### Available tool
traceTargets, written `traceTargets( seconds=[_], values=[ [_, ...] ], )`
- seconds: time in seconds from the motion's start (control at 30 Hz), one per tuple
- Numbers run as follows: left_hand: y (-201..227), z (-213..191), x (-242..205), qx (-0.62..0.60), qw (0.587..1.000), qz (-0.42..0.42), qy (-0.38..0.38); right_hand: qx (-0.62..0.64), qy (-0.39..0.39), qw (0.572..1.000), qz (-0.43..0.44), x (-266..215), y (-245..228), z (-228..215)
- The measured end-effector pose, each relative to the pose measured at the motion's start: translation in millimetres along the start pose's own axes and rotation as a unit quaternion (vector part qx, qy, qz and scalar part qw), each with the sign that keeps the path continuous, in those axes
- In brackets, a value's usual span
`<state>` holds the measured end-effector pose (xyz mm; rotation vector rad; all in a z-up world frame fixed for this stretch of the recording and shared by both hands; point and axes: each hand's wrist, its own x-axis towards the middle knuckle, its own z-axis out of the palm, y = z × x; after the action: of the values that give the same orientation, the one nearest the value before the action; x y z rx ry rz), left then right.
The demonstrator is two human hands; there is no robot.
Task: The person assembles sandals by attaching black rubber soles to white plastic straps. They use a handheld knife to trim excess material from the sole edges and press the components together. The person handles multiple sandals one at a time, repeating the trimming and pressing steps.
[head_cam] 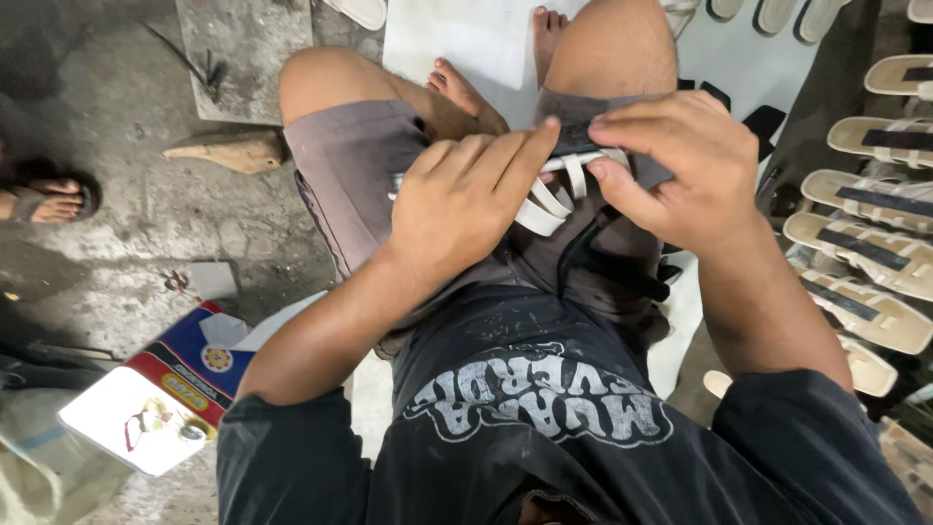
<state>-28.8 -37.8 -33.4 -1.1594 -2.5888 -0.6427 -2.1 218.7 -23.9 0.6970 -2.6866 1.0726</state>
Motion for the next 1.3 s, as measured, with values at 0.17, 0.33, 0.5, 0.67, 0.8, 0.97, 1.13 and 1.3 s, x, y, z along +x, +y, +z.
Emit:
traceTargets(
  seconds=[0.17,0.33,0.5,0.67,0.8,0.97,1.13,1.3],
  values=[
    [-2.2,9.0,-2.9,-0.032,0.999,-0.004,0.004,-0.033,0.026,0.998,-0.048,15.9,-1.6,4.7],
    [-6.7,15.6,-8.1,-0.142,0.979,-0.139,-0.038,-0.101,0.085,0.991,-0.024,12.6,-11.5,1.7],
    [-3.0,30.8,-24.9,-0.67,0.699,-0.231,0.089,0.239,0.035,0.952,0.19,-6.6,-7.5,14.3],
    [-4.0,61.6,-40.7,-0.851,0.371,-0.351,0.123,0.296,-0.097,0.902,0.298,-22.8,-4.4,44.0],
    [-21.6,72.8,-57.6,-0.763,0.477,-0.422,0.106,0.294,-0.136,0.897,0.302,-20.8,-7.0,42.2],
    [-18.0,70.4,-56.5,-0.663,0.596,-0.448,0.071,0.228,-0.181,0.912,0.288,-9.6,-14.6,37.2],
    [-9.9,63.8,-49.1,-0.679,0.577,-0.441,0.102,0.195,-0.086,0.924,0.317,-19.9,-22.1,52.8],
    [1.7,61.4,-43.3,-0.732,0.516,-0.409,0.175,0.369,-0.029,0.882,0.293,-26.2,-19.9,62.4]
  ],
)
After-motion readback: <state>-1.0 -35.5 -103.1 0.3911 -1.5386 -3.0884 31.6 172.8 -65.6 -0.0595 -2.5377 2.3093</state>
